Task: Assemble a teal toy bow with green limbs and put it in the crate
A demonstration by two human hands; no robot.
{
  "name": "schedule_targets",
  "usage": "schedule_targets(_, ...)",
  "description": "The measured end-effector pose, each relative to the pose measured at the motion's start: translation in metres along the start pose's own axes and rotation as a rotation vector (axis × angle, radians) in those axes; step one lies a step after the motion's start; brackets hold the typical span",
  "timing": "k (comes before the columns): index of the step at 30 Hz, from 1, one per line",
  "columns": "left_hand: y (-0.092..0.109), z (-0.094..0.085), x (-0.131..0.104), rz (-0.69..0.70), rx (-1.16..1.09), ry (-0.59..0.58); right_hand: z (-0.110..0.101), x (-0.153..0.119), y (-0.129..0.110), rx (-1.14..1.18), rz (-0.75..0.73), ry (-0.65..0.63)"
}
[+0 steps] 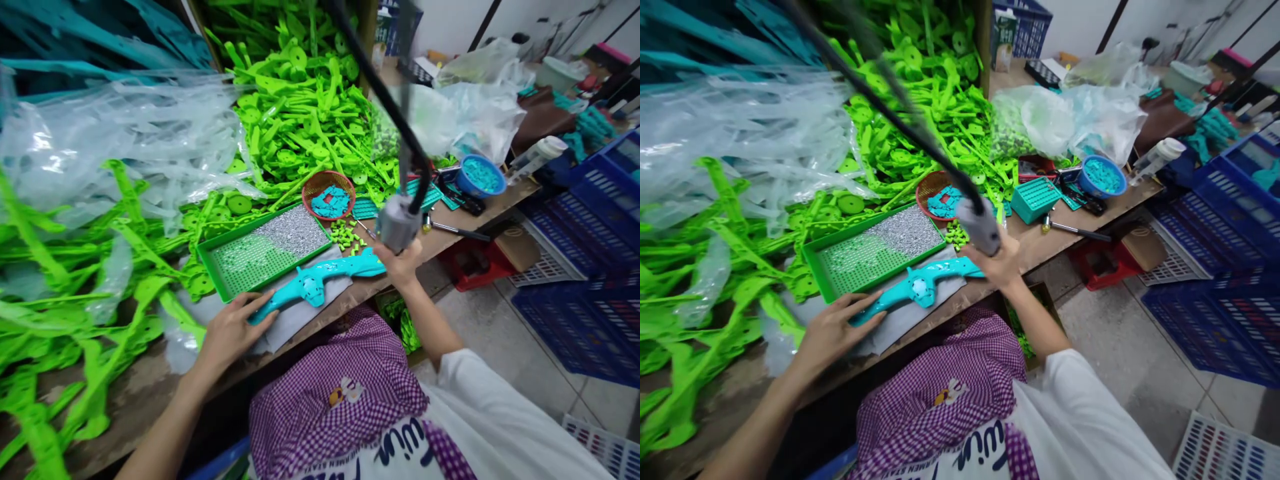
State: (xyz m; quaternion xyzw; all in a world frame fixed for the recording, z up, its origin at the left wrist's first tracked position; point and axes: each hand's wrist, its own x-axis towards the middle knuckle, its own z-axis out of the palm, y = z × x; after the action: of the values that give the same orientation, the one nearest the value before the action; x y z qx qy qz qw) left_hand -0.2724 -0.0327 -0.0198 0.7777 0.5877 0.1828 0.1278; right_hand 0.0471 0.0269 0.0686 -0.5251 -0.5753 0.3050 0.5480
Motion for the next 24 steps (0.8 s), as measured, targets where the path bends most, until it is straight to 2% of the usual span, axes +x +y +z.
schedule_targets(3,-0.005,0.002,0.002,-0.012,-0.023,-0.001,0.043,-0.007,-0.059,0.041,-0.169,0.072)
schedule_targets(5,-0.005,0.002,0.002,-0.01,-0.05,0.005,0.073,-0.01,-0.085,0.03,-0.204,0.013)
schedule_targets(8,0.005,-0.004,0.003,-0.031,-0.188,0.057,0.099,-0.01,-0.097,-0.053,-0.144,-0.083)
schedule_targets(10,0.023,-0.016,0.011,-0.061,-0.406,0.149,0.1,-0.008,-0.091,-0.094,-0.129,-0.169)
schedule_targets(13,0.061,-0.047,0.038,-0.094,-0.787,0.324,0.072,-0.006,-0.066,-0.103,-0.278,-0.351)
schedule_targets(14,0.075,-0.058,0.049,-0.13,-0.844,0.403,0.055,-0.007,-0.053,-0.122,-0.328,-0.378)
schedule_targets(15,0.087,-0.07,0.06,-0.177,-0.87,0.423,0.035,-0.007,-0.039,-0.17,-0.326,-0.358)
schedule_targets(17,0.104,-0.088,0.079,-0.231,-0.934,0.439,-0.008,-0.008,-0.004,-0.389,-0.098,-0.196)
schedule_targets(18,0.109,-0.093,0.085,-0.255,-0.946,0.462,-0.029,-0.009,0.014,-0.548,0.049,-0.167)
schedule_targets(19,0.11,-0.097,0.09,-0.275,-0.95,0.49,-0.047,-0.009,0.031,-0.685,0.181,-0.214)
schedule_targets(21,0.105,-0.097,0.094,-0.314,-0.924,0.55,-0.074,-0.009,0.058,-0.793,0.325,-0.35)
schedule_targets(24,0.087,-0.088,0.094,-0.336,-0.86,0.606,-0.09,-0.005,0.081,-0.637,0.472,-0.588)
